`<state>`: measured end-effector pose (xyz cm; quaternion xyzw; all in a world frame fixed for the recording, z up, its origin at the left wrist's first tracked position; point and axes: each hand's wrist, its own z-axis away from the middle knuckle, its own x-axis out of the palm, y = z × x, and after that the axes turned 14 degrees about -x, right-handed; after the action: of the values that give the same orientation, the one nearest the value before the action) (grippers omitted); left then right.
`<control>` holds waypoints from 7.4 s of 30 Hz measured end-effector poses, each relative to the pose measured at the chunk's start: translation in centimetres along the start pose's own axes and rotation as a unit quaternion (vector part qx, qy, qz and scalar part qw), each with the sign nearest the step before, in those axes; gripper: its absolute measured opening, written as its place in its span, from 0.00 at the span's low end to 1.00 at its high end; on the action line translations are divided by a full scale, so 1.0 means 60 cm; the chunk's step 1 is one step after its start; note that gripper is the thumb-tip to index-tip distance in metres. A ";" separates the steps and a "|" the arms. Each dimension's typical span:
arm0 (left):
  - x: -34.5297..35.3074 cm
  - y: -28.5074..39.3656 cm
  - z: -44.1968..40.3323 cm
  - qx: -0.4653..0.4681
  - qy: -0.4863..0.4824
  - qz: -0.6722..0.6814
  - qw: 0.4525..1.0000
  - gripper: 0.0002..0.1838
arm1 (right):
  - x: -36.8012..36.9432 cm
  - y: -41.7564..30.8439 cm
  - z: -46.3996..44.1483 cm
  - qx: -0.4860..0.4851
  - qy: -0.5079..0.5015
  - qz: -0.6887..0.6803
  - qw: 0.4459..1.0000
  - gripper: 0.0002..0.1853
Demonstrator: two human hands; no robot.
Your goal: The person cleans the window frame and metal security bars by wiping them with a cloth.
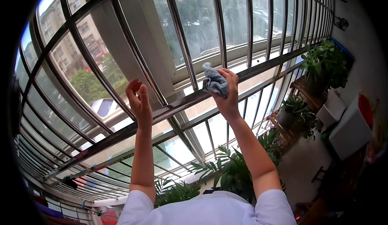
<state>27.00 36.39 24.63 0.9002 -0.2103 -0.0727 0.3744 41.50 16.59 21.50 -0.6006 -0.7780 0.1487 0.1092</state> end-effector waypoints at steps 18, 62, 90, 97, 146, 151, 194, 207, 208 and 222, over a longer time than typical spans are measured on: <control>0.081 -0.046 0.005 -0.048 0.027 -0.019 0.998 0.14 | 0.224 0.189 -0.164 -0.248 -0.221 -0.109 0.937 0.21; 0.072 0.071 0.183 -0.288 -0.444 0.349 0.774 0.31 | -0.044 -0.034 0.140 0.243 -0.172 -0.381 0.875 0.10; 0.197 0.061 0.142 -0.407 -0.741 0.316 0.431 0.37 | -0.100 0.070 0.169 0.161 -0.077 -0.373 0.911 0.14; 0.267 0.056 0.048 -0.102 -0.369 -0.101 0.918 0.13 | -0.142 0.181 0.132 0.210 0.318 -0.148 0.913 0.21; 0.379 -0.030 0.008 -0.033 -0.376 -0.395 0.838 0.31 | -0.085 0.496 0.469 0.581 0.192 0.144 0.778 0.26; 0.381 -0.033 0.006 -0.053 -0.369 -0.380 0.847 0.31 | -0.105 0.413 0.355 0.465 0.221 0.098 0.852 0.28; 0.381 -0.038 0.008 -0.006 -0.372 -0.406 0.835 0.29 | -0.179 0.537 0.198 0.172 0.282 0.334 0.883 0.21; 0.384 -0.034 0.002 -0.063 -0.402 -0.365 0.837 0.26 | -0.350 0.624 0.045 0.060 0.223 0.409 0.883 0.28; 0.384 -0.032 0.002 -0.076 -0.410 -0.355 0.837 0.26 | -0.343 0.635 0.046 0.115 0.219 0.429 0.869 0.26; 0.381 -0.027 0.007 -0.041 -0.376 -0.374 0.847 0.27 | -0.358 0.597 0.042 0.236 0.206 0.399 0.862 0.39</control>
<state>47.99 27.24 23.82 0.7981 0.0212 -0.5486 0.2480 78.38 3.96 6.36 -0.8329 -0.3732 0.2315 0.3366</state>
